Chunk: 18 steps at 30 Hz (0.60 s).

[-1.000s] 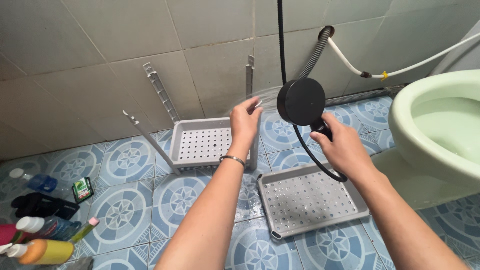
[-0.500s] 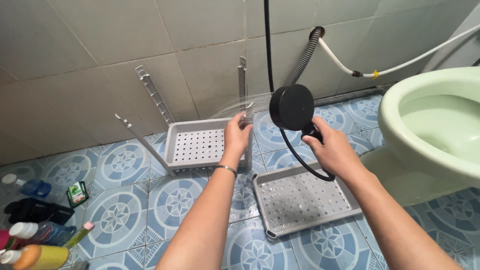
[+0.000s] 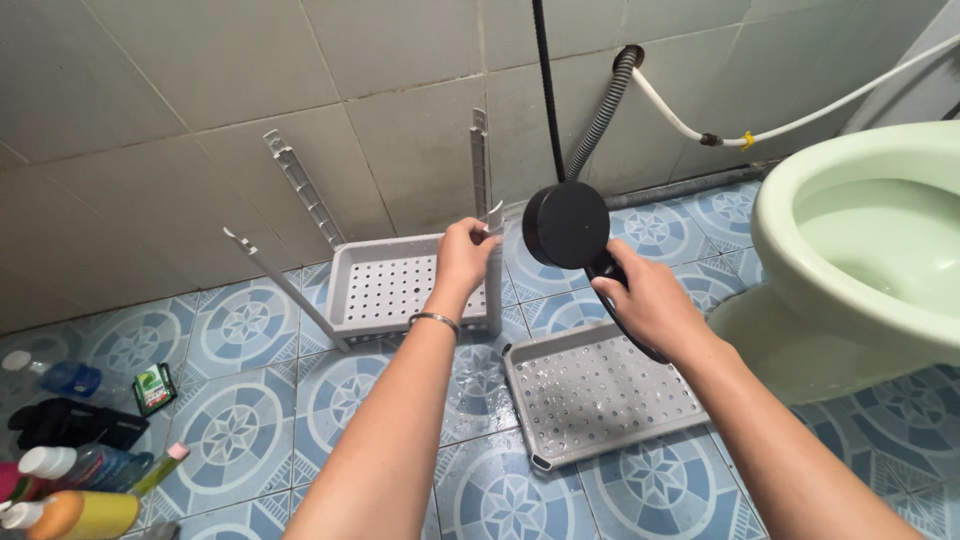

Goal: The person rinses a dark scrubber under the sink faucet, then moves to the floor to rinse two gray plastic trays using a handheld shower head. The person holds the trays and sprays water over them to clean them.

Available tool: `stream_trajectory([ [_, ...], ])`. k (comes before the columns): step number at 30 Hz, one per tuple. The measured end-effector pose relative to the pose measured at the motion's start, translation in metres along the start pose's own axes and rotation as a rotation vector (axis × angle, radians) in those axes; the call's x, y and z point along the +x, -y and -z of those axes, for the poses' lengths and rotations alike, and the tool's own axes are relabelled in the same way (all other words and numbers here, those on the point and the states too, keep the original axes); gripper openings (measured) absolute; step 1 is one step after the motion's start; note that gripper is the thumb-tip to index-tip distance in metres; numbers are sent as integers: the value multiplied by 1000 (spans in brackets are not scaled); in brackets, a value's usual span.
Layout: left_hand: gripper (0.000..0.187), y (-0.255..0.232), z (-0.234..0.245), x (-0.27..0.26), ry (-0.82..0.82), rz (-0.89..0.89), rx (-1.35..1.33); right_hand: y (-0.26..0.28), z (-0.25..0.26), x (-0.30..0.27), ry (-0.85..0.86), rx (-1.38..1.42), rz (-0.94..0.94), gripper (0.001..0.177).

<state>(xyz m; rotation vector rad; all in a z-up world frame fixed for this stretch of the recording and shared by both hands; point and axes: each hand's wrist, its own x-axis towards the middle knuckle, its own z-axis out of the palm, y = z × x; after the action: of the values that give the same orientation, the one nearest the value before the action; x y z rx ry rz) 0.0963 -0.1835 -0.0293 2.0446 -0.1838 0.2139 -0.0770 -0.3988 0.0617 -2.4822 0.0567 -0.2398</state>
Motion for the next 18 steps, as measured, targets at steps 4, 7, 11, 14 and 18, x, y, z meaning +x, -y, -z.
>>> stream_trajectory([
  [4, 28, -4, 5, 1, 33, -10, 11, 6, 3, 0, -70, 35, 77, 35],
  [7, 30, -10, 7, 1, 39, -23, 33, 10, 6, 2, -121, 44, 113, 33],
  [11, 27, -21, 16, 3, 58, -88, 55, 12, 12, 0, -117, 61, 57, 34],
  [14, 33, -30, 31, 5, 84, -167, 45, 11, 14, -1, -91, 35, 54, 34],
  [18, 54, -38, 49, -6, 274, -259, 99, -2, 10, -2, -36, -17, 24, 35],
])
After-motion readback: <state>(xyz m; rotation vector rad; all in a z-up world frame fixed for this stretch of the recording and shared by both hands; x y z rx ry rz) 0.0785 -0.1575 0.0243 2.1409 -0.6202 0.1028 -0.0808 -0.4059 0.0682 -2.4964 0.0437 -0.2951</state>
